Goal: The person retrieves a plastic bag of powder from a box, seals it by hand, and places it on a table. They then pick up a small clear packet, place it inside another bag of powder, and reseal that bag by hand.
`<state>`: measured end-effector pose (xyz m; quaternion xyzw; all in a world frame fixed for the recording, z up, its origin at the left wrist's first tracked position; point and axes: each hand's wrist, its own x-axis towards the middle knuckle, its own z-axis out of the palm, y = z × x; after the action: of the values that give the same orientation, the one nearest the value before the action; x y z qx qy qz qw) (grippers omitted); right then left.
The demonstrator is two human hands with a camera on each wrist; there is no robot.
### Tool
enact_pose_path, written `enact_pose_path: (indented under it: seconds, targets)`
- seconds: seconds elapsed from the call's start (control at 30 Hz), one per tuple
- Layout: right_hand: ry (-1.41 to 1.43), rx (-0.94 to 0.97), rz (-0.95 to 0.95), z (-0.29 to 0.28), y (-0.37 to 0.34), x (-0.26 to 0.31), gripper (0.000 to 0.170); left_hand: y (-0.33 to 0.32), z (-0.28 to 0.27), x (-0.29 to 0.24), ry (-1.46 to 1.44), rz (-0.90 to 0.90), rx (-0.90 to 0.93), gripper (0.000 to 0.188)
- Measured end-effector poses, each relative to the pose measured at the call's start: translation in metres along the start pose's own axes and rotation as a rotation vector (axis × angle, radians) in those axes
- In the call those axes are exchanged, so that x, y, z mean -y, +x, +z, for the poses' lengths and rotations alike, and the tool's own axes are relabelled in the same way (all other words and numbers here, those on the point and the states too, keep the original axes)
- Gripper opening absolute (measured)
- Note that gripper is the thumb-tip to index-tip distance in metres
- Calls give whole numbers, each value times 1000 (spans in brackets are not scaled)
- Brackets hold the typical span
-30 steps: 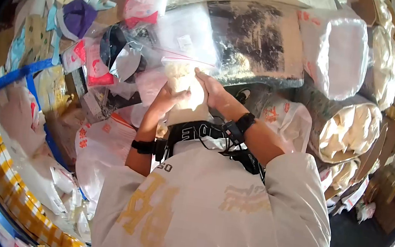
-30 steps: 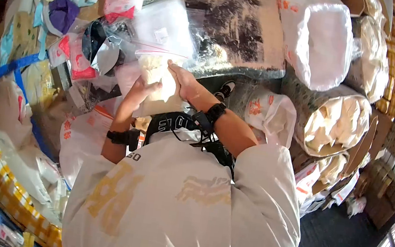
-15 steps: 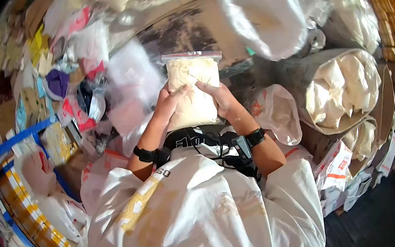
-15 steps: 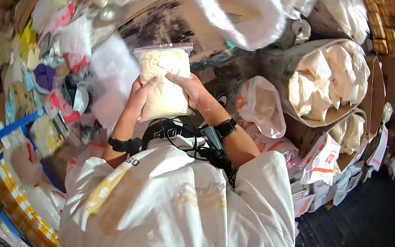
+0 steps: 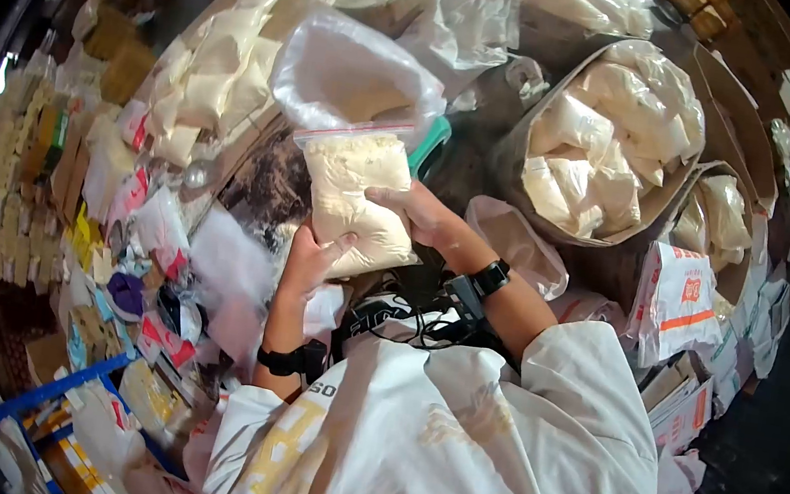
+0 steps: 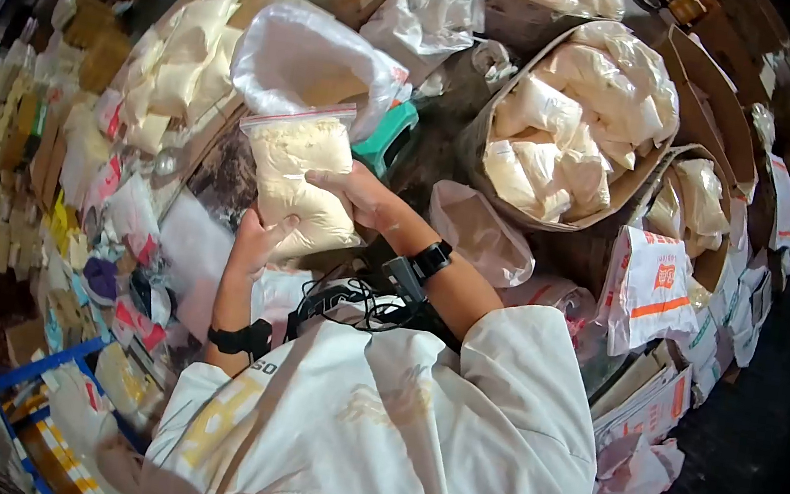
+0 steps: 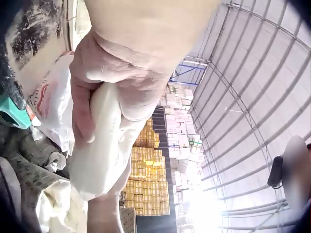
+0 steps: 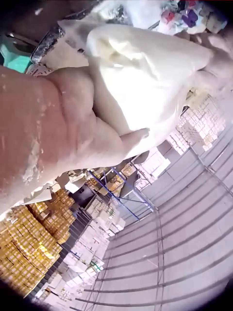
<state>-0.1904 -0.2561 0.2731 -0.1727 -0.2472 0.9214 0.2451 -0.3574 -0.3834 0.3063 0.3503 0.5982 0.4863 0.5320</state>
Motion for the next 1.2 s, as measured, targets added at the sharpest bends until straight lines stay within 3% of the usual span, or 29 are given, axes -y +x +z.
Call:
enact_pose_path:
  seconds: [0.03, 0.13, 0.17, 0.3, 0.33, 0.47, 0.53, 0.67, 0.73, 1.0, 1.1, 1.2]
  targets:
    - [29, 6, -35, -7, 1, -1, 49, 6, -3, 8, 145, -28, -61, 42]
    - [242, -88, 102, -14, -1, 11, 45, 20, 10, -25, 352, 88, -138, 46]
    - [281, -111, 83, -15, 0, 17, 43, 25, 11, -21, 98, 99, -147, 46]
    - [374, -176, -95, -16, -9, 44, 45, 24, 13, -51, 38, 209, 43, 42]
    - [371, -213, -112, -24, -12, 51, 48, 28, 3, -38, -7, 209, 113, 42]
    - [376, -280, -279, -48, -40, 80, 59, 14, -29, -17, 46, 85, 66, 36]
    - [204, -478, -328, -44, -67, 98, 60, 14, -53, 12, 21, 28, -11, 29]
    - [136, -753, -411, -67, -98, 104, 57, 12, -97, 58, -90, -52, -108, 29]
    - [234, -637, -345, -139, -105, 92, 54, 8, -105, 61, -110, -88, -173, 27]
    - [430, -697, -369, -248, -68, 65, 48, 47, -105, 83, -141, -236, -288, 25]
    - [411, -711, -340, -278, -26, 96, 51, 70, -91, 73, -157, -261, -342, 26]
    - [457, -630, -316, -297, 38, 179, 50, 96, -76, 59, -199, -275, -442, 26]
